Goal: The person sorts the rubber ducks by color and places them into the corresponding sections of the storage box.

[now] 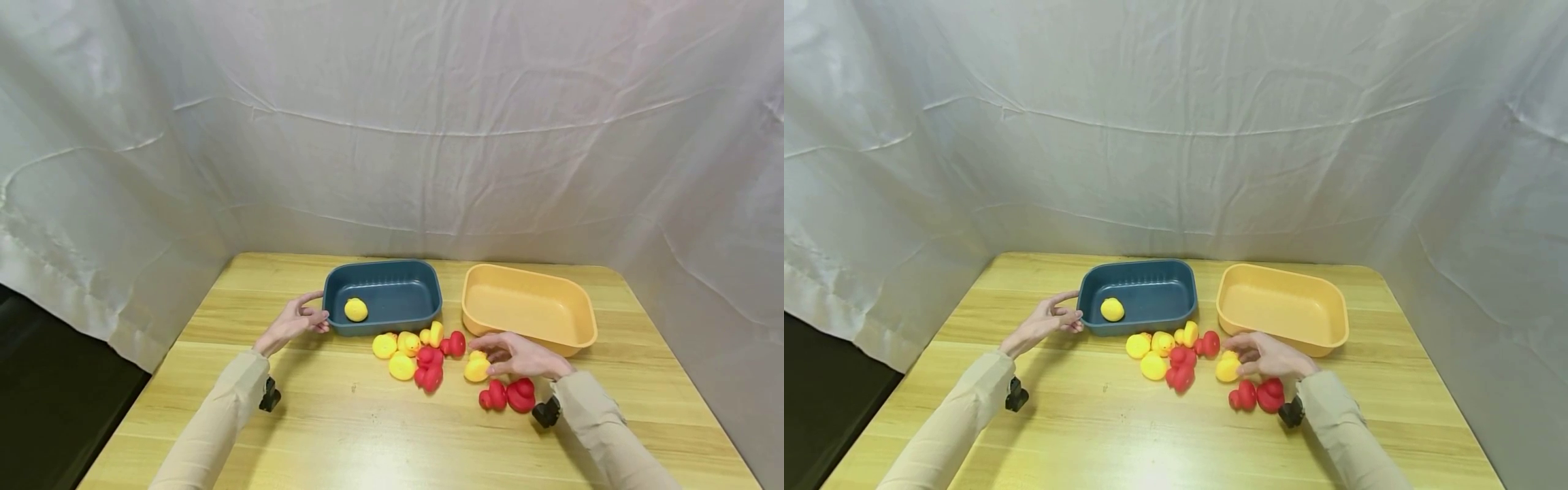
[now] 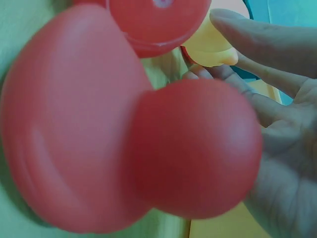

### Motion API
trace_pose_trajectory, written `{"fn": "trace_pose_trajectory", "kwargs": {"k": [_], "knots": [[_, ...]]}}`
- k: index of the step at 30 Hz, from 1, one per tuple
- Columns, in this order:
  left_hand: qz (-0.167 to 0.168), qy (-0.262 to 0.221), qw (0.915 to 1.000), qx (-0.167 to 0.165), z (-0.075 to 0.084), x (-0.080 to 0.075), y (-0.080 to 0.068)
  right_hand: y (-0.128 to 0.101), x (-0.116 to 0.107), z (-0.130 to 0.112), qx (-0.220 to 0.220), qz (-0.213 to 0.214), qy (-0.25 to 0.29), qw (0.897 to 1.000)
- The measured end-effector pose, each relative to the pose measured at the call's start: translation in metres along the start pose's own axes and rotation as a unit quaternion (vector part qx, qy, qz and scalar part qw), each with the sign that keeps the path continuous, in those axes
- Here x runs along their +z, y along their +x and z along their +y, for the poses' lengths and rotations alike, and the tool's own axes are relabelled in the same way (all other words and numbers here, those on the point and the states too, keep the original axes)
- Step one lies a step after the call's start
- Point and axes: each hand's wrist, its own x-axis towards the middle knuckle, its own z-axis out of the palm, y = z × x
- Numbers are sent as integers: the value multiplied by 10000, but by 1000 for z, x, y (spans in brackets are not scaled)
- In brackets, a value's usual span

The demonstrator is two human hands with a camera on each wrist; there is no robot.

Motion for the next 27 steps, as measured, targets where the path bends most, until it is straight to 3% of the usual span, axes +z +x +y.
{"fn": "trace_pose_trajectory", "kwargs": {"k": [14,27], "knots": [[71,57,9999,-58,3,1,0,4,4,-15,-585,379,-34,9976],[136,169,9997,-100,1,2,1,18,-9,-41,-662,782,-225,9945]]}}
